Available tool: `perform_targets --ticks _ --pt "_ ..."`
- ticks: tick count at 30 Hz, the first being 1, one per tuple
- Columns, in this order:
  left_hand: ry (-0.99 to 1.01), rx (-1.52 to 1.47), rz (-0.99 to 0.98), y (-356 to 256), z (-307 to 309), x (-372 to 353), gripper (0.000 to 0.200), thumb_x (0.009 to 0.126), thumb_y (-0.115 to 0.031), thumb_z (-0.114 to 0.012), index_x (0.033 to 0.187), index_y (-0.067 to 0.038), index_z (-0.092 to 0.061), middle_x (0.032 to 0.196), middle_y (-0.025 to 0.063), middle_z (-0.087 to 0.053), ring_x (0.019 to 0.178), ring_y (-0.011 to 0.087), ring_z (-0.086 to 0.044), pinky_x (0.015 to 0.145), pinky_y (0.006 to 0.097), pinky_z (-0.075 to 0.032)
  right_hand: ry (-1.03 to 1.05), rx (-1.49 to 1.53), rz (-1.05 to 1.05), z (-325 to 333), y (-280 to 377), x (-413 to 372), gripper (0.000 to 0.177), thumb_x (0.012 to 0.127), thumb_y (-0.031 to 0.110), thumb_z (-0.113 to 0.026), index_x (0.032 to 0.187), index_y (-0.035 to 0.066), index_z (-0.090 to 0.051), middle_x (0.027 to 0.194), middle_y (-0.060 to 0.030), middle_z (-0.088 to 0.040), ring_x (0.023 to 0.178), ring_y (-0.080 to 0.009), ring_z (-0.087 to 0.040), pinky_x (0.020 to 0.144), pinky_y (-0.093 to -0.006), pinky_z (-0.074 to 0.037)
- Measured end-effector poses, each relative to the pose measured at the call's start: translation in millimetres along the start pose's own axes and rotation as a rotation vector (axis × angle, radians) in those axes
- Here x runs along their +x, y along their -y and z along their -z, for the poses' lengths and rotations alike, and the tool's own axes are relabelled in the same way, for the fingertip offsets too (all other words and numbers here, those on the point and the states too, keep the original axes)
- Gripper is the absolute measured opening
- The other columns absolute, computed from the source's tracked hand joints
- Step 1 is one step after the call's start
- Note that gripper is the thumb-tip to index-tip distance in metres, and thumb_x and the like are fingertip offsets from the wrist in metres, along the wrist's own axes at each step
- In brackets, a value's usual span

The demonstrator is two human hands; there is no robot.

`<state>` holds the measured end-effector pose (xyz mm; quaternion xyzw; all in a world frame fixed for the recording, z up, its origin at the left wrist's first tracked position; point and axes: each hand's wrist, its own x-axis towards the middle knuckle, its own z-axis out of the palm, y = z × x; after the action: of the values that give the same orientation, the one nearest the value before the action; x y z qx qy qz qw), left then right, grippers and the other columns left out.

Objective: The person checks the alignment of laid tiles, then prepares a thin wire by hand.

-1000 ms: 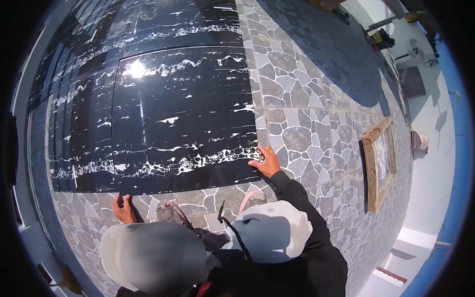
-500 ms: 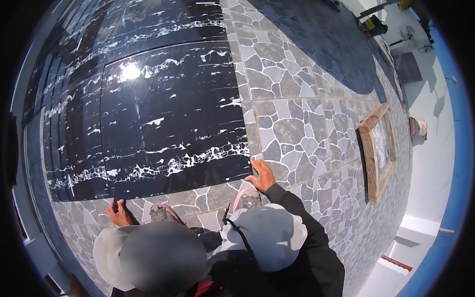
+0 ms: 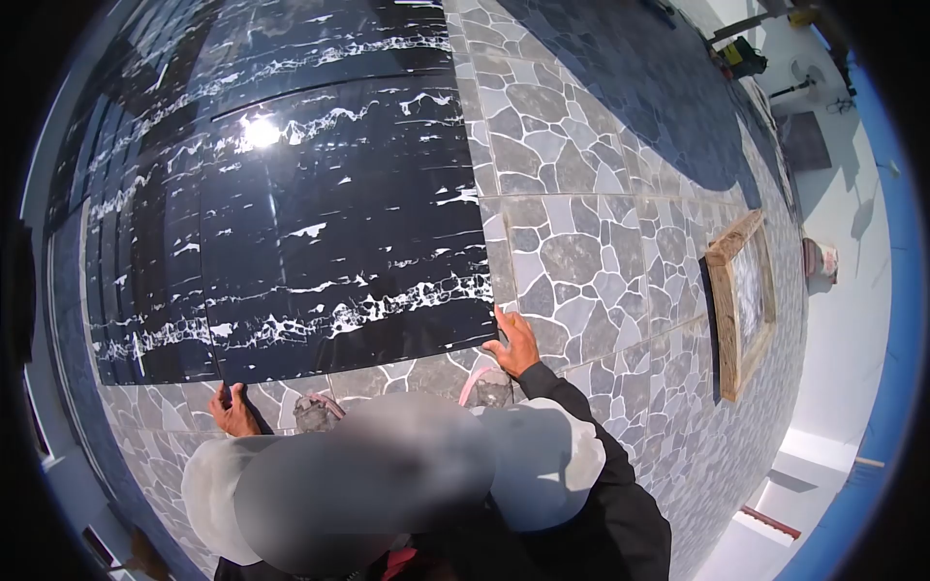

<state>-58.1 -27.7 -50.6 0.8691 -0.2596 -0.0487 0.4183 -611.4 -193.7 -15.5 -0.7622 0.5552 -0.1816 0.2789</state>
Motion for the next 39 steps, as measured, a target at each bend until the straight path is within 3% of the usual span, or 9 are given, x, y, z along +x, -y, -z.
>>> perform_targets --ticks 7,18,39 --pt "-0.020 -0.087 0.107 -23 2 -1 0.032 0.076 -0.016 -0.079 0.103 -0.001 -0.069 0.097 0.0045 -0.056 0.086 0.0150 -0.058 0.076 0.0266 -0.047 -0.004 -0.005 -0.022 -3 3 0 0.079 0.066 0.017 -0.081 0.135 0.001 -0.047 0.097 -0.0141 -0.056 0.093 -0.0324 -0.054 0.085 -0.0398 -0.042" --pt "-0.071 0.067 0.064 -22 0 3 0.037 0.072 -0.019 -0.082 0.103 -0.001 -0.070 0.096 0.0056 -0.060 0.087 0.0180 -0.060 0.080 0.0288 -0.047 -0.008 -0.006 -0.071 -6 5 0 0.079 0.065 0.019 -0.082 0.135 0.003 -0.048 0.097 -0.0134 -0.056 0.093 -0.0318 -0.055 0.085 -0.0395 -0.041" --pt "-0.079 0.070 0.112 -28 0 6 0.035 0.069 -0.022 -0.084 0.097 -0.004 -0.071 0.092 0.0035 -0.060 0.082 0.0166 -0.058 0.077 0.0287 -0.049 -0.039 0.029 -0.117 -9 3 3 0.077 0.063 0.019 -0.083 0.133 0.006 -0.053 0.089 -0.0112 -0.055 0.084 -0.0297 -0.055 0.079 -0.0382 -0.044"
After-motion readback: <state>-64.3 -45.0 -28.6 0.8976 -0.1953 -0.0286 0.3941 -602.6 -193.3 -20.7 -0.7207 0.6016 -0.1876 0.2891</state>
